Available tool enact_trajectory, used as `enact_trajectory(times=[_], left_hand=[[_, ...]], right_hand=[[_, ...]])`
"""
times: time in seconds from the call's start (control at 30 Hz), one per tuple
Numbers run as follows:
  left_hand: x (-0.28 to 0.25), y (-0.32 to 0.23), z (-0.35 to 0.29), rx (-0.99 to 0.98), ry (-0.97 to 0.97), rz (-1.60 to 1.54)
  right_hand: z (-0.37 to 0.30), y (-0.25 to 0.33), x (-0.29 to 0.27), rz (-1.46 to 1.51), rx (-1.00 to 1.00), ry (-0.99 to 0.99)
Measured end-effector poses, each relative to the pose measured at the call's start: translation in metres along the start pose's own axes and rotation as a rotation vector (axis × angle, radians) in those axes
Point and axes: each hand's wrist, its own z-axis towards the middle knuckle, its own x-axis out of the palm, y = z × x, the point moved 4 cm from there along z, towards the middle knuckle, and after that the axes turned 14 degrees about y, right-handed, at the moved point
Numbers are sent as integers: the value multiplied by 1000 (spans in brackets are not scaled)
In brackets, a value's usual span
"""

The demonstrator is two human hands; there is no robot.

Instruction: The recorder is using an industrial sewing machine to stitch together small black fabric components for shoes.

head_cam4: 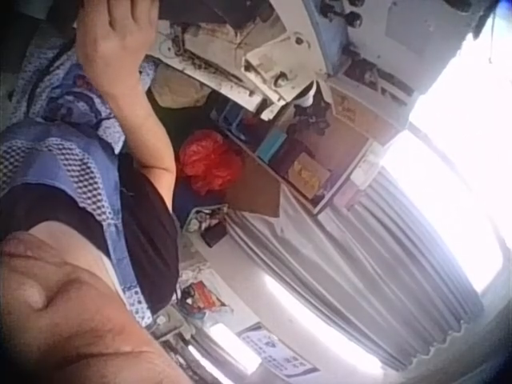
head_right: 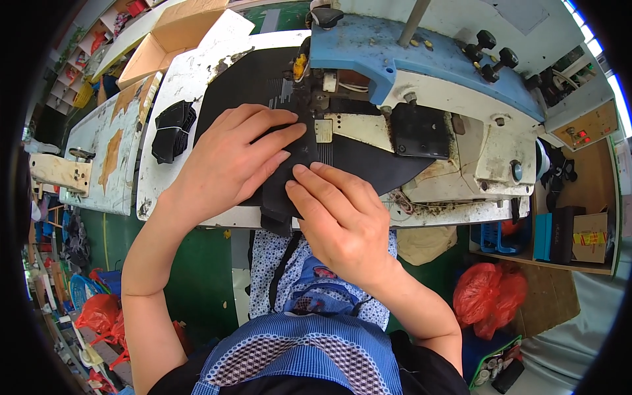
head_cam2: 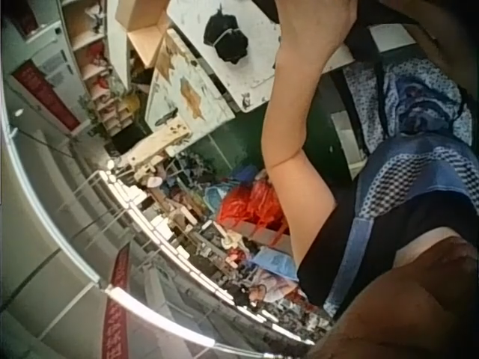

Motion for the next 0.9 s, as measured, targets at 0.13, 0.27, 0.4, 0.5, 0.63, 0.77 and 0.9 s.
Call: enact_trajectory(times=[0.13, 0.27, 0.4, 0.5, 0.63, 0.77, 0.9], left_hand=[[0, 2, -2, 12, 20, 53], [-2, -7, -8, 0, 11, 20], [1, -13, -12, -74, 4, -51], [2, -10, -13, -69, -2, -39], [3, -5, -13, -58, 5, -20], [5, 0, -13, -59, -11, -36], [6, 6, -12, -53, -13, -12]], right_hand=[[-3, 2, -6, 21, -5, 41], [-9, -3, -11, 21, -38, 115], [-8, -8, -10, 12, -60, 118], [-7, -10, -10, -9, -64, 88], [-3, -10, -8, -20, -52, 102], [1, -9, -7, -43, -45, 118], [4, -9, -2, -41, -43, 119]])
